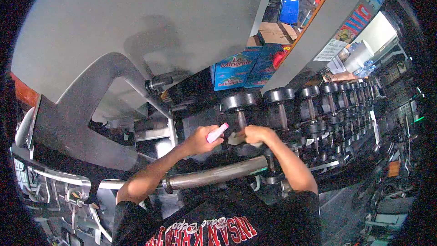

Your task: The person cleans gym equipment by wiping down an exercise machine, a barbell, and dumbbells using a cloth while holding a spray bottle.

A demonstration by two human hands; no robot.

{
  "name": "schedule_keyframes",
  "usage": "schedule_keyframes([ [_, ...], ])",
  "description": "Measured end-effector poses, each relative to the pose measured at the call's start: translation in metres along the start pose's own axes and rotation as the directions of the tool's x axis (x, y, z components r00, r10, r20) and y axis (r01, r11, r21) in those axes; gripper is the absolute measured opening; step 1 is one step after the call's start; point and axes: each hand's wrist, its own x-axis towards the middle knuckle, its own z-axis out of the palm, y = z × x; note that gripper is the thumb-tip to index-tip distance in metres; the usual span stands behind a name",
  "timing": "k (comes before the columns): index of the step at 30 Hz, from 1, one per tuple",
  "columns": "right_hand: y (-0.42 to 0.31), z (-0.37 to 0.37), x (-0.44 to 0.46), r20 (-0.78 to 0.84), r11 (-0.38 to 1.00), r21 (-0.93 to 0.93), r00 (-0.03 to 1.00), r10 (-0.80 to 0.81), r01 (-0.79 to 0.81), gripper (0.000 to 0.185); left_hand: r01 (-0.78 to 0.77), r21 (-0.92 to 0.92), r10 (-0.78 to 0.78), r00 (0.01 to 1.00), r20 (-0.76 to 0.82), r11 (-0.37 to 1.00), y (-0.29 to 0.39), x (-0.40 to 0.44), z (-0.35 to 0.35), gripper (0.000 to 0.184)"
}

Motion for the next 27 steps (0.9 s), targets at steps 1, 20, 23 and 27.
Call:
schedule_keyframes([
  [1,0.008,-0.010,-0.008,0.089,0.989,-0.123,0.992,0.094,-0.083,0.026,-0.008,0.000,0.008,1.000,0.000,1.000,0.003,0.000,0.000,0.018],
  [20,-0.072,0.115,-0.195,-0.578,-0.203,0.470,0.473,0.665,0.859,0.043,-0.138,-0.226,0.044,0.926,-0.375,0.964,0.159,-0.010,-0.032,0.014],
  [23,-0.115,0.146,-0.213,-0.595,-0.352,0.328,0.481,0.644,0.877,0.044,-0.142,-0.154,0.075,0.922,-0.379,0.978,0.202,-0.044,-0.034,0.018],
  [27,-0.141,0.192,-0.225,-0.460,-0.402,0.368,0.540,0.704,0.838,0.043,-0.286,-0.157,0.189,0.873,-0.450,0.945,0.229,-0.104,-0.008,0.016],
])
